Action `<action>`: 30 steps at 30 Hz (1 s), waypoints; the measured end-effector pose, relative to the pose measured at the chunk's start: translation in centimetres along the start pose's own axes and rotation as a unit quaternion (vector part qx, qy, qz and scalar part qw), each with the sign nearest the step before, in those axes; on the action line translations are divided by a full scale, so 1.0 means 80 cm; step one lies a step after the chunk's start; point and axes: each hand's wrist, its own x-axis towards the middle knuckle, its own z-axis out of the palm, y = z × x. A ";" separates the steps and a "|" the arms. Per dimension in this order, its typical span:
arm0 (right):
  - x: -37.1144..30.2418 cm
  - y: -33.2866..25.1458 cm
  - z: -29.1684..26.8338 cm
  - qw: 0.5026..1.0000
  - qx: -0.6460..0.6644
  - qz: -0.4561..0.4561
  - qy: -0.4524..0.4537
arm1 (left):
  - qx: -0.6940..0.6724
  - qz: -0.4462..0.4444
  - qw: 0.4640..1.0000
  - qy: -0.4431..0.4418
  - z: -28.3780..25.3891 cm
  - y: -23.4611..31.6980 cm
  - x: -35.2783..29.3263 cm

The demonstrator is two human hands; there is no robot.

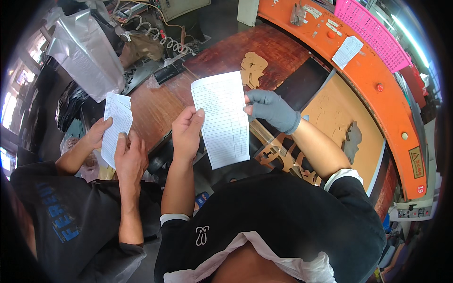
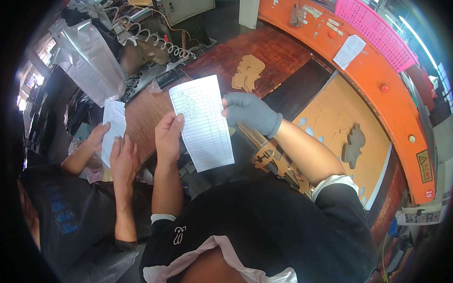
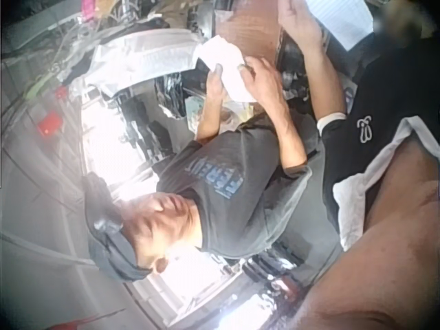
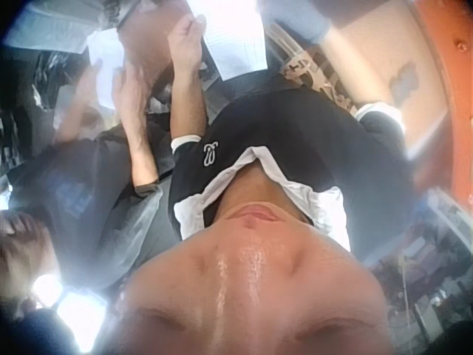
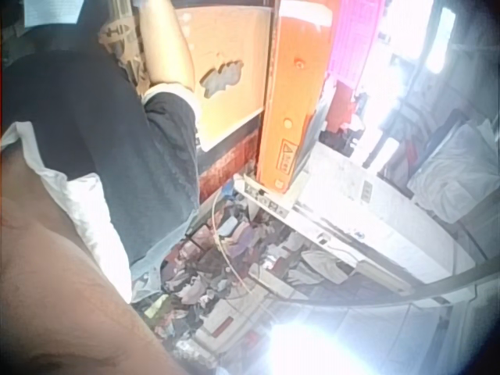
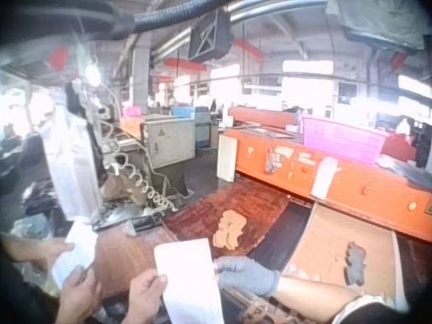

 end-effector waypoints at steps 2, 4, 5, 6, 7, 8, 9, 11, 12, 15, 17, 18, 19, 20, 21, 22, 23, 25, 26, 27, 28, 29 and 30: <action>0.000 0.005 0.001 1.000 -0.007 0.003 0.009 | 0.001 0.003 1.000 0.002 -0.001 0.000 -0.001; 0.001 0.010 0.002 0.999 0.020 0.020 0.028 | -0.005 0.004 1.000 0.005 -0.001 0.000 -0.003; 0.000 0.011 0.003 0.999 0.023 0.018 0.029 | 0.007 0.007 1.000 0.005 -0.001 0.001 -0.004; 0.000 0.012 0.003 0.999 0.023 0.019 0.025 | 0.013 0.007 1.000 0.003 -0.002 0.001 -0.005; 0.000 0.013 0.004 0.999 0.019 0.024 0.030 | 0.014 0.000 1.000 0.007 -0.002 0.001 -0.006; -0.001 0.014 0.005 0.999 0.023 0.020 0.033 | 0.017 0.003 1.000 0.004 -0.002 0.001 -0.007; -0.002 0.014 0.007 0.999 0.024 0.019 0.043 | 0.017 -0.001 1.000 0.009 -0.002 0.002 -0.008; -0.002 0.012 0.010 0.998 0.025 0.029 0.057 | 0.006 -0.017 1.000 0.015 -0.003 0.003 -0.010; -0.002 0.011 0.011 0.997 0.025 0.038 0.063 | -0.006 -0.027 1.000 0.014 -0.003 0.004 -0.011; 0.001 0.008 0.012 0.997 0.011 0.049 0.064 | 0.022 -0.051 0.998 0.017 -0.004 0.008 -0.013; 0.004 0.007 0.012 0.996 0.003 0.046 0.073 | 0.063 -0.052 0.996 0.024 -0.004 0.008 -0.015; 0.006 0.007 0.012 0.996 0.006 0.052 0.073 | 0.074 -0.052 0.996 0.023 -0.004 0.008 -0.015; 0.007 0.007 0.013 0.995 0.009 0.059 0.075 | 0.085 -0.053 0.995 0.021 -0.004 0.008 -0.016; 0.009 0.008 0.014 0.993 0.006 0.078 0.092 | 0.096 -0.053 0.994 0.018 -0.005 0.007 -0.015; 0.010 0.008 0.016 0.994 0.024 0.063 0.085 | 0.094 -0.053 0.994 0.020 -0.006 0.007 -0.015; 0.012 0.010 0.019 0.993 0.036 0.060 0.092 | 0.092 -0.053 0.994 0.022 -0.007 0.006 -0.014; 0.013 0.011 0.021 0.992 0.048 0.058 0.099 | 0.085 -0.056 0.994 0.027 -0.009 0.005 -0.013; 0.017 0.013 0.024 0.994 0.053 0.050 0.086 | 0.075 -0.053 0.995 0.031 -0.012 0.003 -0.011; 0.018 0.014 0.025 0.994 0.058 0.045 0.078 | 0.061 -0.057 0.996 0.037 -0.013 0.002 -0.011; 0.020 0.015 0.025 0.994 0.054 0.048 0.081 | 0.067 -0.054 0.996 0.038 -0.014 0.001 -0.011; 0.022 0.017 0.026 0.994 0.053 0.048 0.082 | 0.066 -0.054 0.995 0.042 -0.015 0.000 -0.011; 0.023 0.018 0.026 0.994 0.052 0.050 0.083 | 0.065 -0.055 0.995 0.045 -0.016 -0.002 -0.011; 0.025 0.020 0.025 0.994 0.048 0.051 0.084 | 0.061 -0.055 0.995 0.048 -0.017 -0.003 -0.011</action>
